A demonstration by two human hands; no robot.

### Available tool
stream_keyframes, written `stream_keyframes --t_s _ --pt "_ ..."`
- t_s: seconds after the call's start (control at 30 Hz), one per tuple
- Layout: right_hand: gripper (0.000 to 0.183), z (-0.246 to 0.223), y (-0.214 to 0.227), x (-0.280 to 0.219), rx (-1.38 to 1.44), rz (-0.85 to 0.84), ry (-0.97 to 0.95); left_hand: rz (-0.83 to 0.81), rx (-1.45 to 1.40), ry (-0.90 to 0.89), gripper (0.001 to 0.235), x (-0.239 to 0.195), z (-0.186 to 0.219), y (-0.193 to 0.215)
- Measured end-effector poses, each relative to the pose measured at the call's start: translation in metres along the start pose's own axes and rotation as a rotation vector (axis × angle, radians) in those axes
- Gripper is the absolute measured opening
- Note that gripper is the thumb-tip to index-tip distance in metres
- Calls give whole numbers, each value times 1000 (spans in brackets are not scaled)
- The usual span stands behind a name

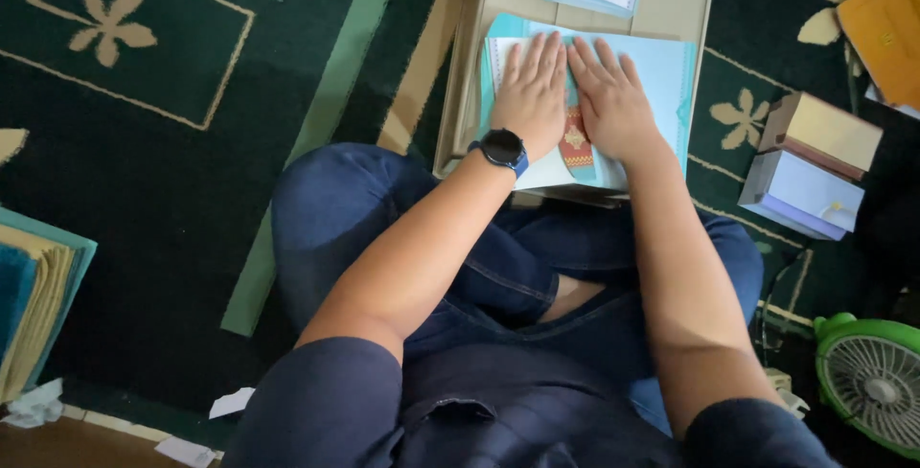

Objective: The person sits on the floor and assembles small booklets by inserting printed covers into light blue book blocks. They smooth the pages and covers by hand, then place the finished units into a stack on a small wooden table. The process is repeated for multiple units.

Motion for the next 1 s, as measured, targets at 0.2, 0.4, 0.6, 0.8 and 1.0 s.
stream_keyframes --t_s 0.2,0.4,0.6,0.8,1.0 --pt "64 -13 8 -16 -3 26 80 -57 -10 -1 57 1 -3 9" --pt "60 -53 36 -80 87 -62 4 -18 -17 3 58 0 -2 7" --pt "58 -26 16 -43 50 -54 39 113 -101 133 51 1 0 15" --pt "61 4 -11 9 11 -12 42 193 -30 140 40 3 -3 11" --pt "63 -34 13 -72 -62 -52 28 117 -69 50 32 2 -6 27"
Point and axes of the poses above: each hand's wrist, its own x-axis towards the middle knuckle, its own y-axis out of the back of the hand, z = x × y, the point moved 4 cm from there along x, towards the middle knuckle, and after that the axes turned 5 degrees about -x, right-handed, at the moved point
